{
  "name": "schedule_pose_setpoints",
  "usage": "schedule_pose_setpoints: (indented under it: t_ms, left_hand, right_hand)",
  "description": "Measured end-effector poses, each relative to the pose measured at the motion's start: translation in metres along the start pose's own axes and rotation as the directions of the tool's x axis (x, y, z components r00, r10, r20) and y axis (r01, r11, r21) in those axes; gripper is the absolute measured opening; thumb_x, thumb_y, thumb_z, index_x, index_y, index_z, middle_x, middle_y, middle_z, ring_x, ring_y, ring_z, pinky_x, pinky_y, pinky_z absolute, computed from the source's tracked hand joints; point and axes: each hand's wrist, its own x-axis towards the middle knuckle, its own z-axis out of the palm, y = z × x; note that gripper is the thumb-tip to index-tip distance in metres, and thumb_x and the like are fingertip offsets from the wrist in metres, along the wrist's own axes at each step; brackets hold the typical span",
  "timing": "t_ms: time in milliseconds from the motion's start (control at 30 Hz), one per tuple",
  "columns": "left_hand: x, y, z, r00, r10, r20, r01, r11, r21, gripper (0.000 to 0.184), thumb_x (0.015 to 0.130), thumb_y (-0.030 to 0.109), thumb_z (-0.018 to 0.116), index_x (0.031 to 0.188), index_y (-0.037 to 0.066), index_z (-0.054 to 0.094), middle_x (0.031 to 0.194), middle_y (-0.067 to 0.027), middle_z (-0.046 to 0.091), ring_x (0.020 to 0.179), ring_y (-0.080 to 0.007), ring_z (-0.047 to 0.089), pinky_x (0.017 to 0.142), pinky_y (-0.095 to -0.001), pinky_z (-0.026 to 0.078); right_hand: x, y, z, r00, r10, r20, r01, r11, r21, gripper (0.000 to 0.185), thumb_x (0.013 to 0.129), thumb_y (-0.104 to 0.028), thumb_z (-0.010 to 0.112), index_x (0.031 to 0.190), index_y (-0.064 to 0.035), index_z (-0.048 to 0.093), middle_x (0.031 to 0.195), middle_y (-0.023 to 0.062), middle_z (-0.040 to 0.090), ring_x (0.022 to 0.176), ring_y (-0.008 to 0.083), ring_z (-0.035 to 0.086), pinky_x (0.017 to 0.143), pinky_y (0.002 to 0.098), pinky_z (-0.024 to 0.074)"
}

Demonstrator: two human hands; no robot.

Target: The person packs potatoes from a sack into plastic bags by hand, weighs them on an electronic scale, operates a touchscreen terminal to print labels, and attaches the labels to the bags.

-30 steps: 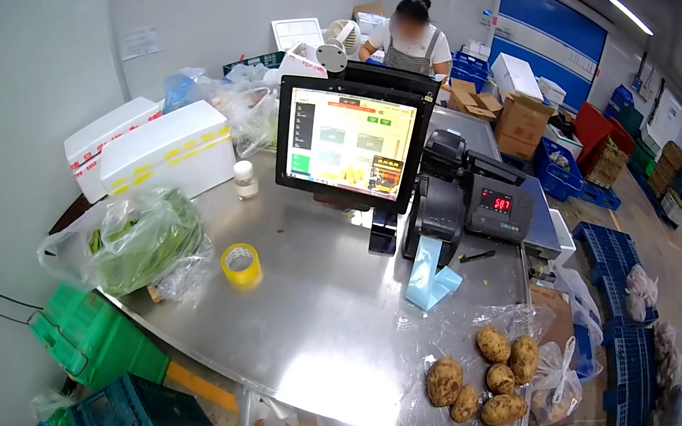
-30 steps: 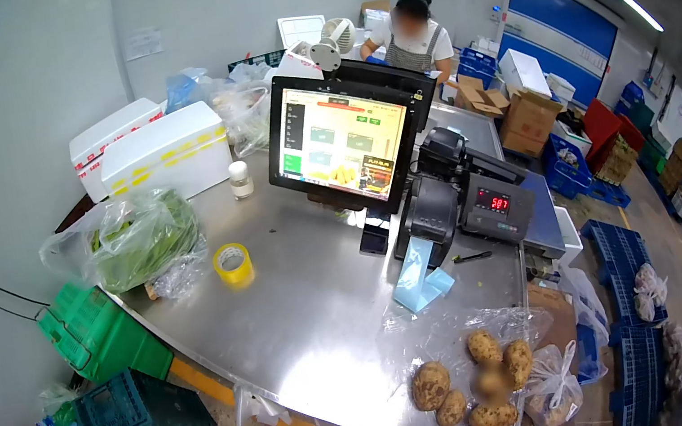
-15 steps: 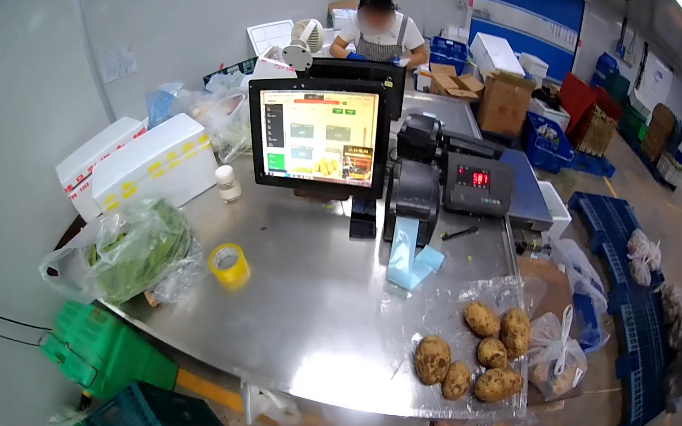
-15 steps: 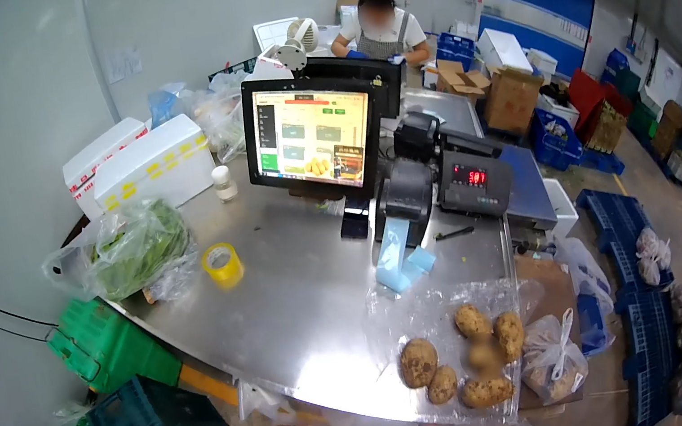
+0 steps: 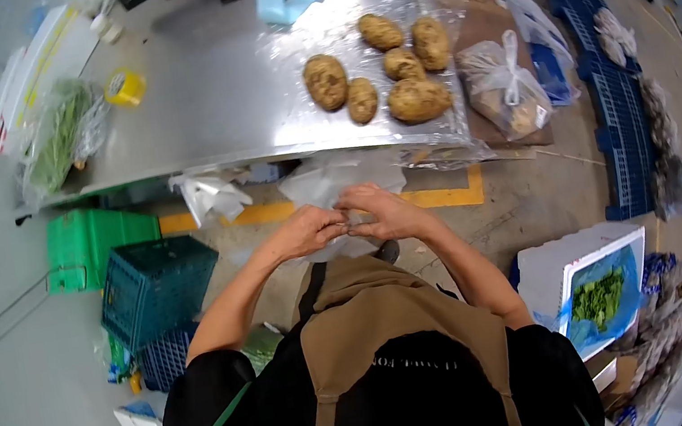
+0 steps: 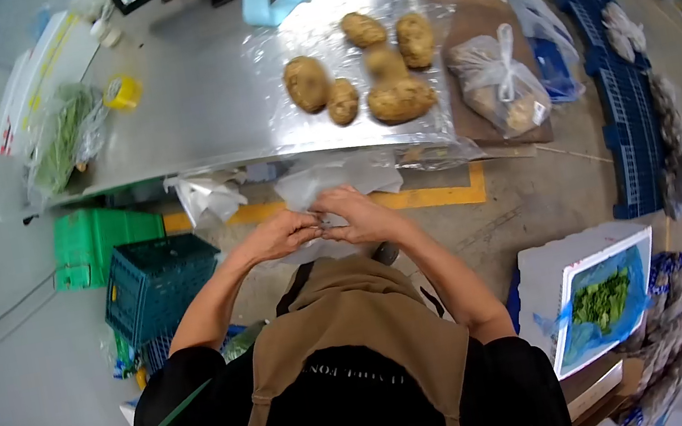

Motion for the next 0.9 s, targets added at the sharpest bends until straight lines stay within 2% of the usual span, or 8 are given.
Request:
schedule_pose_setpoints:
  t_ms: [100, 233, 267, 367, 467, 600, 800, 900]
  left_hand:
    - [0.027, 0.037, -0.001, 0.994, 0.087, 0.064, -0.092, 0.992, 0.087, 0.019, 0.086, 0.019, 0.057, 0.094, 0.003, 0.065, 0.080, -0.0174, 0.063, 0.070, -0.0333, 0.058, 0.064, -0.0392, 0.045]
    - [0.076, 0.074, 0.024, 0.968, 0.239, 0.077, -0.250, 0.950, 0.187, 0.018, 0.085, 0.018, 0.059, 0.093, 0.004, 0.066, 0.080, -0.0153, 0.062, 0.073, -0.0329, 0.058, 0.068, -0.0385, 0.046]
    - [0.086, 0.090, 0.032, 0.956, 0.291, 0.044, -0.290, 0.909, 0.298, 0.015, 0.083, 0.015, 0.060, 0.092, 0.004, 0.066, 0.082, -0.0141, 0.062, 0.074, -0.0319, 0.058, 0.070, -0.0387, 0.047]
    - [0.116, 0.139, 0.069, 0.737, 0.619, -0.271, -0.488, 0.765, 0.421, 0.014, 0.081, 0.012, 0.061, 0.092, 0.003, 0.064, 0.082, -0.0131, 0.061, 0.075, -0.0322, 0.059, 0.071, -0.0385, 0.047]
    - [0.131, 0.168, 0.110, 0.825, 0.545, -0.147, -0.532, 0.838, 0.120, 0.014, 0.080, 0.010, 0.061, 0.092, 0.002, 0.063, 0.085, -0.0137, 0.062, 0.077, -0.0330, 0.059, 0.072, -0.0390, 0.047]
    - [0.163, 0.162, 0.148, 0.880, 0.416, 0.230, -0.427, 0.904, -0.006, 0.015, 0.083, 0.013, 0.057, 0.089, 0.001, 0.064, 0.084, -0.0151, 0.063, 0.078, -0.0314, 0.059, 0.070, -0.0386, 0.047]
    - [0.228, 0.146, 0.187, 0.865, 0.011, 0.502, -0.010, 1.000, -0.004, 0.026, 0.091, 0.021, 0.050, 0.092, -0.001, 0.063, 0.082, -0.0112, 0.064, 0.078, -0.0193, 0.061, 0.068, -0.0344, 0.048]
    - [0.256, 0.149, 0.206, 0.875, -0.129, 0.466, 0.340, 0.849, -0.404, 0.034, 0.094, 0.029, 0.048, 0.095, -0.003, 0.059, 0.088, -0.0135, 0.064, 0.079, -0.0203, 0.062, 0.064, -0.0334, 0.049]
  right_hand:
    - [-0.053, 0.014, -0.019, 0.981, 0.196, -0.008, -0.196, 0.981, 0.004, 0.023, 0.078, -0.017, 0.065, 0.096, -0.0018, 0.062, 0.084, 0.0110, 0.059, 0.092, 0.0280, 0.055, 0.087, 0.0404, 0.0378]
    - [-0.119, 0.000, -0.033, 0.926, 0.168, -0.337, -0.139, 0.984, 0.109, 0.016, 0.080, -0.016, 0.064, 0.082, -0.0005, 0.065, 0.077, 0.0140, 0.062, 0.073, 0.0318, 0.057, 0.068, 0.0356, 0.0449]
    - [-0.134, 0.002, -0.032, 0.872, 0.163, -0.462, -0.136, 0.986, 0.092, 0.013, 0.079, -0.012, 0.064, 0.080, 0.0003, 0.064, 0.073, 0.0121, 0.062, 0.067, 0.0268, 0.058, 0.059, 0.0317, 0.0446]
    - [-0.179, -0.009, -0.035, 0.588, 0.572, -0.572, -0.360, 0.818, 0.449, 0.008, 0.077, -0.008, 0.064, 0.079, 0.0004, 0.063, 0.069, 0.0085, 0.061, 0.065, 0.0172, 0.057, 0.060, 0.0301, 0.0439]
    - [-0.226, 0.033, -0.024, 0.461, 0.634, -0.621, -0.174, 0.751, 0.637, 0.018, 0.076, -0.006, 0.062, 0.092, 0.0037, 0.061, 0.074, 0.0070, 0.063, 0.067, 0.0113, 0.055, 0.060, 0.0261, 0.0433]
    - [-0.255, 0.042, -0.023, 0.347, 0.758, -0.553, -0.074, 0.609, 0.789, 0.024, 0.078, -0.004, 0.062, 0.099, 0.0061, 0.059, 0.078, 0.0082, 0.064, 0.067, 0.0101, 0.055, 0.059, 0.0241, 0.0423]
    - [-0.277, 0.049, -0.037, 0.103, 0.840, -0.533, -0.176, 0.542, 0.822, 0.015, 0.080, -0.006, 0.065, 0.085, 0.0072, 0.064, 0.072, 0.0049, 0.064, 0.065, 0.0083, 0.055, 0.059, 0.0227, 0.0420]
    - [-0.286, 0.064, -0.053, -0.017, 0.760, -0.650, -0.327, 0.610, 0.721, 0.014, 0.079, -0.007, 0.065, 0.081, 0.0063, 0.064, 0.067, 0.0051, 0.062, 0.062, 0.0082, 0.053, 0.056, 0.0244, 0.0415]
